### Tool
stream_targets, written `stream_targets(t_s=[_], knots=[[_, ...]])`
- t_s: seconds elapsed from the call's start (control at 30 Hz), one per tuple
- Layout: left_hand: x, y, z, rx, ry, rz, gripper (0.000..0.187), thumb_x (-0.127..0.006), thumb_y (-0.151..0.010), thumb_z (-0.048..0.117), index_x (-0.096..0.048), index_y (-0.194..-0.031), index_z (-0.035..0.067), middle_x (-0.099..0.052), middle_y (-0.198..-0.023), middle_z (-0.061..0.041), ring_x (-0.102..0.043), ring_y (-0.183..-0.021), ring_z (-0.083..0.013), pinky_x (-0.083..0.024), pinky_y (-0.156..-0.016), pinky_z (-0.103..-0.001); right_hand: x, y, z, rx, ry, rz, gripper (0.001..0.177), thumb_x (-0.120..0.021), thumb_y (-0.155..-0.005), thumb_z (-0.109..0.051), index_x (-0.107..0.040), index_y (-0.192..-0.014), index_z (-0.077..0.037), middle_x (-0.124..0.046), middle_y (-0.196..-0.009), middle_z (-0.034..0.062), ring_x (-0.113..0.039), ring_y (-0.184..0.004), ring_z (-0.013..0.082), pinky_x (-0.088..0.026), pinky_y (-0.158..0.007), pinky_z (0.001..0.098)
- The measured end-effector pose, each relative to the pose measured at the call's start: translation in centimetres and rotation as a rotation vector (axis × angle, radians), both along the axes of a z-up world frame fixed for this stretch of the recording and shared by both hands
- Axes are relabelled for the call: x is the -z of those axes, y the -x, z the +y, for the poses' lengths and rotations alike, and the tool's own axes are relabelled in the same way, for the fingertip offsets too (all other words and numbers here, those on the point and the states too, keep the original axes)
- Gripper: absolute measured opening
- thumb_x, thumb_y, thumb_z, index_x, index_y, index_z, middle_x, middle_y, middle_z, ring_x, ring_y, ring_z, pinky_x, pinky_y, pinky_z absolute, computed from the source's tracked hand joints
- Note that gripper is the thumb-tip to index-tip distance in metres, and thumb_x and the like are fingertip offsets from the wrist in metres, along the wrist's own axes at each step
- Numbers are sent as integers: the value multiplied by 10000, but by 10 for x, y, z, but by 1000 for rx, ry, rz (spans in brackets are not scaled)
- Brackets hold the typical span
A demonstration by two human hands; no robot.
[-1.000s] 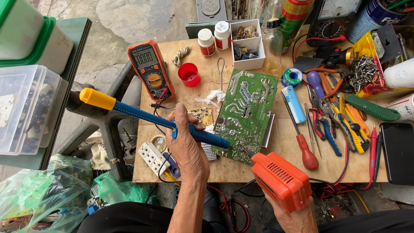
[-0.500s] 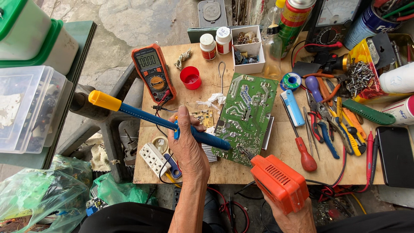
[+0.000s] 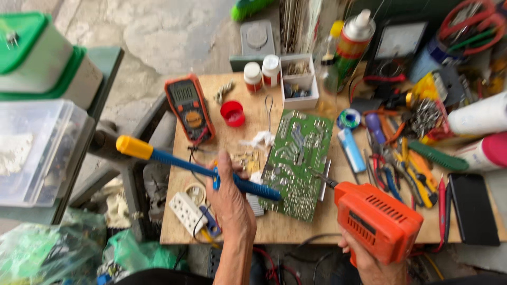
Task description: The person uses a heat gun and a blue desoldering pump to work on a green circuit board placed on a cluttered workbench. They repeatedly apply heat to specific areas and use the pump to remove components or solder. The person also flips the board over to inspect the other side.
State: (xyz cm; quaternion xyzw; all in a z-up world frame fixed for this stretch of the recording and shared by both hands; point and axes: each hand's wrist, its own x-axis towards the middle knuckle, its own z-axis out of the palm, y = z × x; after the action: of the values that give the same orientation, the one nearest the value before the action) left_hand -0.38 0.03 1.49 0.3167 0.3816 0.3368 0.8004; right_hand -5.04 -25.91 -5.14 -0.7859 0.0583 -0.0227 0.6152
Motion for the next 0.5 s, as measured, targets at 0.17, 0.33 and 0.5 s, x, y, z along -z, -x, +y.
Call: stream_targets(t_s=[0.17, 0.33, 0.5], knots=[[5, -1, 2, -19, -2, -28, 291, -776, -1039, 302, -561, -1083, 110, -610, -801, -76, -546, -665, -162, -468, -655, -304, -98, -102, 23, -49, 375, 69, 390, -757, -1012, -273, -765, -705, -33, -798, -665, 57, -702, -615, 182, -506, -895, 353], [11, -7, 2, -41, 53, 4, 282, -795, -1034, 273, -574, -1053, 98, -620, -806, -106, -534, -660, -186, -438, -631, -301, -133, -202, 69, -24, 334, 123, 300, -778, -988, -306, -842, -859, -43, -758, -651, 111, -697, -607, 175, -605, -659, 346], [24, -18, 11, -74, 111, 135, 305, -801, -1030, 282, -612, -1100, 54, -632, -759, -172, -540, -560, -257, -463, -545, -361, -106, -276, 101, -160, 434, 190, 311, -786, -957, -386, -771, -881, -86, -744, -748, 84, -774, -737, 225, -541, -688, 366]])
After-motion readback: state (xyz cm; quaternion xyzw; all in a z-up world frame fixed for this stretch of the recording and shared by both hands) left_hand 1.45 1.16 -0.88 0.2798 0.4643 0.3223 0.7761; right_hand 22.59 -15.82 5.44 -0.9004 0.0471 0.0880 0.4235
